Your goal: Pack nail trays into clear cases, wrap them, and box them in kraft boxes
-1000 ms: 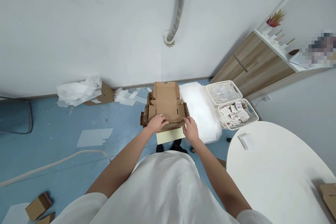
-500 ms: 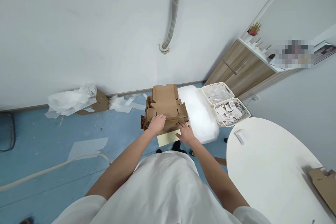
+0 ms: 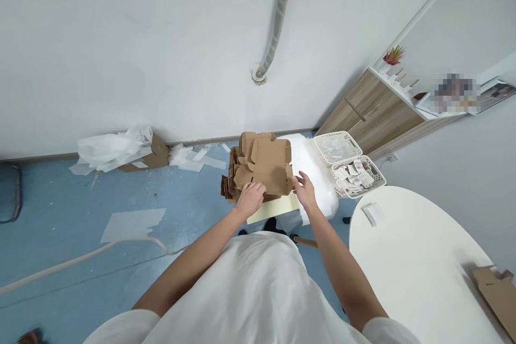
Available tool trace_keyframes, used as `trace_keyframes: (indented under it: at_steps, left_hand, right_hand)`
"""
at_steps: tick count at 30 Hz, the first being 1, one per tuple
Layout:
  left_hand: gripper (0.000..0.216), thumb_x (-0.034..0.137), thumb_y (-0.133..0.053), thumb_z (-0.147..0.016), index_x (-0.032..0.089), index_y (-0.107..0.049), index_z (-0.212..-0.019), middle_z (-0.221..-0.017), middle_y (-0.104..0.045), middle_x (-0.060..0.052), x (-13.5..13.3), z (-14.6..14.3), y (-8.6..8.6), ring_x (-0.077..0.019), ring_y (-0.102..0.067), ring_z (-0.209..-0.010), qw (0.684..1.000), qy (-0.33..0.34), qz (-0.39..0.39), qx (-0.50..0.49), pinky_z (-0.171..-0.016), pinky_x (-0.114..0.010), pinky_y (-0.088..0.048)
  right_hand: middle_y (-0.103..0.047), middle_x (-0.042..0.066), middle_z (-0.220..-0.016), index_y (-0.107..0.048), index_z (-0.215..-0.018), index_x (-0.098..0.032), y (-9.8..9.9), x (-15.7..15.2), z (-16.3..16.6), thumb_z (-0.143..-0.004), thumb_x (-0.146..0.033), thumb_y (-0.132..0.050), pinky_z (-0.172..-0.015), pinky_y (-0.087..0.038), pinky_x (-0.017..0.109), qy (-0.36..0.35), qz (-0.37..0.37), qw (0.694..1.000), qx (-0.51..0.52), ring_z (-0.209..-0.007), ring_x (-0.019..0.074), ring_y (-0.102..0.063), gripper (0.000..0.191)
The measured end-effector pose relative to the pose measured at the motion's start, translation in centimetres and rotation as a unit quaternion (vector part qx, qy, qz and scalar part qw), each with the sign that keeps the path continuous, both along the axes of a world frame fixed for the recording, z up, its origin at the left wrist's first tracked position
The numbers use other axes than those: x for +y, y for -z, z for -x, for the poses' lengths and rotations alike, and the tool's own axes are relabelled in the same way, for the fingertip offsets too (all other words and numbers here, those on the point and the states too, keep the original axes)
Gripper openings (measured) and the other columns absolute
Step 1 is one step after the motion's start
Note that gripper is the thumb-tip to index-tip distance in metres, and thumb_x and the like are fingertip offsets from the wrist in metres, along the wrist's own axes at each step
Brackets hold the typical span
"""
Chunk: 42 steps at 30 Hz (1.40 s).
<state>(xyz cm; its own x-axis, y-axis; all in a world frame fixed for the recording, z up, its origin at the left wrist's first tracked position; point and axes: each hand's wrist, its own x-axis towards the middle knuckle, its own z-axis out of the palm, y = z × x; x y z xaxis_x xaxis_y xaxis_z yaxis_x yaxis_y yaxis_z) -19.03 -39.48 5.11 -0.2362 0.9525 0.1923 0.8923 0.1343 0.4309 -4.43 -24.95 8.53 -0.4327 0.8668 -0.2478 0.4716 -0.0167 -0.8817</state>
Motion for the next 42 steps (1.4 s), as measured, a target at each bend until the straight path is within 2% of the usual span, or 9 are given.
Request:
trace_keyframes:
  at_steps: [6, 10, 13, 18, 21, 24, 28, 31, 42]
  left_hand:
    - [0.022, 0.006, -0.041, -0.074, 0.02, -0.056, -0.083, -0.084, -0.06, -0.004, -0.8, -1.9, 0.2, -0.017, -0.054, -0.084, 0.999, 0.008, -0.017, -0.038, -0.085, -0.034, -0.037]
    - [0.023, 0.009, -0.043, -0.076, 0.022, -0.059, -0.087, -0.091, -0.061, -0.004, -0.9, -3.4, -0.6, -0.0184, -0.052, -0.096, 0.997, 0.011, -0.049, -0.066, -0.097, -0.04, -0.027]
    - [0.026, 0.024, -0.054, -0.074, 0.024, -0.058, -0.1, -0.118, -0.051, -0.008, -1.2, -4.0, -1.3, -0.0275, -0.038, -0.117, 0.989, -0.09, -0.07, -0.098, -0.101, -0.052, -0.013]
    - [0.084, 0.046, -0.062, -0.065, 0.018, -0.023, -0.133, -0.139, -0.018, -0.018, -2.4, -3.5, -0.3, -0.0352, -0.019, -0.128, 0.942, -0.251, -0.056, -0.217, -0.098, -0.056, -0.02]
    - [0.083, 0.045, -0.059, -0.07, 0.018, -0.015, -0.135, -0.137, -0.018, -0.018, -2.5, -4.0, 1.5, -0.0299, -0.028, -0.125, 0.894, -0.292, -0.037, -0.339, -0.099, -0.048, -0.029]
    - [0.075, 0.042, -0.06, -0.071, 0.019, -0.022, -0.132, -0.134, -0.026, -0.017, -1.8, -5.7, 2.8, -0.0261, -0.041, -0.117, 0.84, -0.317, 0.007, -0.441, -0.093, -0.042, -0.039]
    - [0.053, 0.032, -0.057, -0.074, 0.018, -0.038, -0.122, -0.12, -0.049, -0.014, 0.2, -9.4, 2.6, -0.0206, -0.054, -0.103, 0.798, -0.23, 0.025, -0.556, -0.084, -0.036, -0.047]
    - [0.035, 0.029, -0.053, -0.074, 0.015, -0.051, -0.106, -0.105, -0.06, -0.01, 2.0, -13.2, 1.6, -0.0176, -0.059, -0.091, 0.794, -0.152, 0.029, -0.587, -0.08, -0.034, -0.048]
    - [0.04, 0.033, -0.055, -0.071, 0.014, -0.056, -0.107, -0.09, -0.061, -0.007, 7.8, -30.0, 0.3, -0.014, -0.056, -0.072, 0.904, 0.097, 0.049, -0.413, -0.06, -0.026, -0.048]
  right_hand:
    - [-0.053, 0.01, -0.121, -0.032, -0.131, -0.026, -1.4, -1.5, -1.9, -0.065, -0.044, -0.062, -0.069, -0.049, 0.034, -0.067, -0.071, 0.986, -0.134, -0.077, 0.0185, -0.062, 0.075]
    - [-0.064, 0.006, -0.093, -0.044, -0.121, -0.023, -1.7, -1.8, -3.4, -0.078, -0.036, -0.044, -0.056, -0.05, 0.03, -0.004, -0.038, 0.988, -0.148, -0.055, 0.0145, -0.061, 0.045]
    - [-0.062, 0.003, -0.07, -0.05, -0.108, -0.019, -1.6, -1.6, -4.8, -0.081, -0.035, -0.036, -0.045, -0.049, 0.027, 0.058, 0.008, 0.991, -0.121, -0.047, 0.0146, -0.059, 0.035]
    - [-0.056, 0.0, -0.058, -0.05, -0.091, -0.017, -0.9, -1.6, -7.8, -0.08, -0.039, -0.039, -0.043, -0.05, 0.026, 0.13, 0.032, 0.991, -0.03, -0.047, 0.0143, -0.057, 0.027]
    - [-0.055, -0.001, -0.055, -0.049, -0.086, -0.018, -0.3, -1.9, -9.7, -0.079, -0.043, -0.04, -0.044, -0.051, 0.026, 0.17, 0.032, 0.985, 0.01, -0.045, 0.013, -0.056, 0.028]
    - [-0.054, -0.002, -0.055, -0.048, -0.087, -0.019, 0.0, -2.4, -12.2, -0.079, -0.045, -0.041, -0.043, -0.05, 0.027, 0.207, 0.038, 0.977, 0.044, -0.045, 0.0131, -0.056, 0.028]
    - [-0.053, -0.003, -0.055, -0.046, -0.089, -0.019, 0.0, -3.3, -17.1, -0.079, -0.043, -0.042, -0.041, -0.049, 0.026, 0.248, 0.041, 0.964, 0.085, -0.042, 0.0123, -0.053, 0.027]
    - [-0.052, -0.003, -0.059, -0.045, -0.093, -0.02, -0.3, -4.4, -22.0, -0.079, -0.041, -0.042, -0.04, -0.048, 0.026, 0.288, 0.027, 0.951, 0.112, -0.043, 0.0117, -0.052, 0.025]
    - [-0.053, 0.001, -0.082, -0.039, -0.095, -0.023, 0.7, -10.1, -40.9, -0.076, -0.042, -0.044, -0.049, -0.052, 0.026, 0.486, -0.069, 0.869, 0.063, -0.067, 0.0122, -0.053, 0.028]
